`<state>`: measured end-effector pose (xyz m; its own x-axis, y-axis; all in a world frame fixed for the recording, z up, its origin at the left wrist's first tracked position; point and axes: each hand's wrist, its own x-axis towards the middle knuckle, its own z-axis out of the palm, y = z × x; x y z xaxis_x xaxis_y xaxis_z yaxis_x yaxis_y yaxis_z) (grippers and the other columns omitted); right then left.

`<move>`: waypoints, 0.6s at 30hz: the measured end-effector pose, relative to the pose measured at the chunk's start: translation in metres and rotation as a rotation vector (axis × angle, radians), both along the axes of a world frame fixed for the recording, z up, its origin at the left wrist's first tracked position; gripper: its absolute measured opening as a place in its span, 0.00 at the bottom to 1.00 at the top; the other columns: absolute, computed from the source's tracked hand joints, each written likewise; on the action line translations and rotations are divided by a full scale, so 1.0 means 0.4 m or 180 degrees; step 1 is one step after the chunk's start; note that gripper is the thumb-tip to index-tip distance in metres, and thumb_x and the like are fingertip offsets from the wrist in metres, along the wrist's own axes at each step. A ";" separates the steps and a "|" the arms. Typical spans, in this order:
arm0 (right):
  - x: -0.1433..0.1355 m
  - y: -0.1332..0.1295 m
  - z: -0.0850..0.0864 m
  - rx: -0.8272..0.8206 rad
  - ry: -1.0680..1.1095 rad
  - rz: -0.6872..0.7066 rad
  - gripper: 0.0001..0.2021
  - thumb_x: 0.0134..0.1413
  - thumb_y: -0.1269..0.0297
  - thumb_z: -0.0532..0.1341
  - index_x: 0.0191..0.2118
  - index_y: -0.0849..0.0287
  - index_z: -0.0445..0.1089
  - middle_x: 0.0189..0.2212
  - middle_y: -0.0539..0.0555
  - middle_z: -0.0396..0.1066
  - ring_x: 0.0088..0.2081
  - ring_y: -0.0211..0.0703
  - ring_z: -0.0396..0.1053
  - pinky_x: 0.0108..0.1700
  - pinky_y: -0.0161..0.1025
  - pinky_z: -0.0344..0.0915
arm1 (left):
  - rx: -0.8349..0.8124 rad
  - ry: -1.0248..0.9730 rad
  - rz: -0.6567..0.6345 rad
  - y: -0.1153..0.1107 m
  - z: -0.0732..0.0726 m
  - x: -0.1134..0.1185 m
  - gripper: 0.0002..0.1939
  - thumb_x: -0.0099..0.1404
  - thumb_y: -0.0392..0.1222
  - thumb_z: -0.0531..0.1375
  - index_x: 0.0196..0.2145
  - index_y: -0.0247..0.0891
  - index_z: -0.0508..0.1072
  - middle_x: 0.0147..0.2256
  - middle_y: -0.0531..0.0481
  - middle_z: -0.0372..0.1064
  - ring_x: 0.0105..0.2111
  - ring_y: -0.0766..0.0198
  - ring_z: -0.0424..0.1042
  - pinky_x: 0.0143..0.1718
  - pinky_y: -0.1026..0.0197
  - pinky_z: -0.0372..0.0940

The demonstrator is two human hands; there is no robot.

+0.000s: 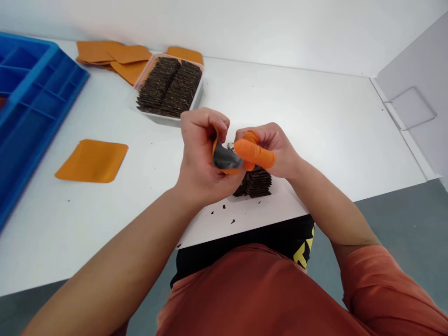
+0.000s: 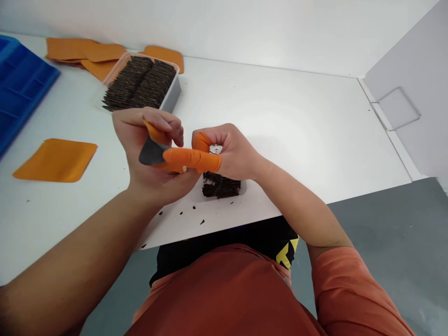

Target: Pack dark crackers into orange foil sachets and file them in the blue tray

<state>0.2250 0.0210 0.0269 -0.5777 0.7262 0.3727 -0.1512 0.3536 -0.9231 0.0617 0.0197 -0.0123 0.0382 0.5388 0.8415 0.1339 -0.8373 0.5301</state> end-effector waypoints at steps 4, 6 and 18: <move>-0.002 -0.006 0.001 0.0378 0.0215 -0.0499 0.34 0.60 0.35 0.73 0.21 0.57 0.61 0.22 0.43 0.61 0.27 0.29 0.59 0.33 0.35 0.64 | 0.0359 0.0012 -0.0051 -0.009 0.032 0.003 0.25 0.64 0.58 0.71 0.51 0.51 0.65 0.38 0.49 0.58 0.35 0.58 0.66 0.32 0.52 0.66; 0.002 -0.010 0.007 0.0704 0.0328 -0.0753 0.34 0.63 0.35 0.71 0.22 0.56 0.61 0.23 0.44 0.62 0.27 0.30 0.60 0.34 0.36 0.65 | 0.0396 0.0033 -0.0058 -0.013 0.041 0.003 0.23 0.64 0.55 0.70 0.50 0.50 0.65 0.38 0.49 0.58 0.35 0.57 0.67 0.33 0.50 0.68; 0.036 -0.033 0.072 0.1855 -0.0731 -0.1315 0.19 0.69 0.55 0.67 0.26 0.54 0.72 0.25 0.46 0.71 0.29 0.37 0.67 0.42 0.45 0.71 | 0.0026 0.0348 0.0239 -0.003 -0.005 -0.033 0.29 0.66 0.62 0.73 0.54 0.50 0.66 0.45 0.48 0.64 0.39 0.59 0.68 0.35 0.52 0.68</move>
<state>0.2393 0.0077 0.0556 -0.4104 0.6227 0.6662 0.2738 0.7810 -0.5613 0.0484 0.0186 -0.0145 0.0896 0.5368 0.8389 0.2530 -0.8270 0.5021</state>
